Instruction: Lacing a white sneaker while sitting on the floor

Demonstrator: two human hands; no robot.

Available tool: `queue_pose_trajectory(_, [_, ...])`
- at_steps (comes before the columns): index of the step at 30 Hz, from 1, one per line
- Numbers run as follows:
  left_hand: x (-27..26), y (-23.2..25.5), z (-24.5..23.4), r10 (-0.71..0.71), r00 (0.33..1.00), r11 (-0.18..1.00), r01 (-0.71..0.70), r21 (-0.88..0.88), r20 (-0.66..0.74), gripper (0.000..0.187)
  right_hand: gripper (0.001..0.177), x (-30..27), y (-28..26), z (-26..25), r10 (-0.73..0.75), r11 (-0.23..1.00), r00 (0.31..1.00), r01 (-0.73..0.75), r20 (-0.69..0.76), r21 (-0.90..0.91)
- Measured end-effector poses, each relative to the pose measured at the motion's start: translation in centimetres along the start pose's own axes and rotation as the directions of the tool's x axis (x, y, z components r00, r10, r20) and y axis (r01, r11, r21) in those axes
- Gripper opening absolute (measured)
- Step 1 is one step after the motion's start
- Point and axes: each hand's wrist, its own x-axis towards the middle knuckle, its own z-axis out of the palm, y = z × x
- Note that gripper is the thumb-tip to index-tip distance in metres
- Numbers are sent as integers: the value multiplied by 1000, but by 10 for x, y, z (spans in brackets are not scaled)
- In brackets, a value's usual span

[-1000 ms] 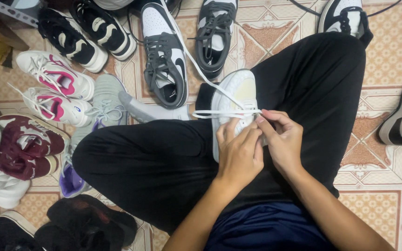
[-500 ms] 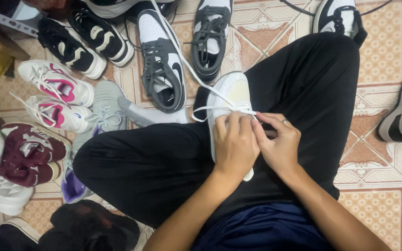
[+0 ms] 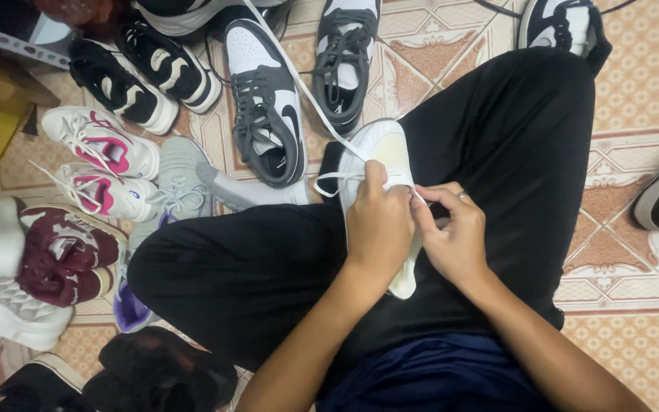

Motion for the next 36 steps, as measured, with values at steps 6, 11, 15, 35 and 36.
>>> queue_pose_trajectory(6, [-1,-3,-1,-151,987,986,155,-69,55,9,14,-4,3,12,-29,999,998,28,-63,-16])
queue_pose_trajectory(11, [-8,10,-20,-304,943,948,313,-50,134,10,14,-7,-3,14,-38,999,996,37,-80,-5])
queue_pose_trajectory(15, [-27,8,-19,-304,947,951,309,-31,104,12,16,-11,-1,16,-64,998,995,65,-72,13])
queue_pose_trajectory(35, [-132,27,-41,-414,910,905,410,-115,-14,16,17,-15,-8,17,-130,991,987,132,-94,18])
queue_pose_trajectory(36, [-140,28,-44,-440,898,889,439,-132,19,16,17,-15,-8,18,-132,991,987,134,-91,19])
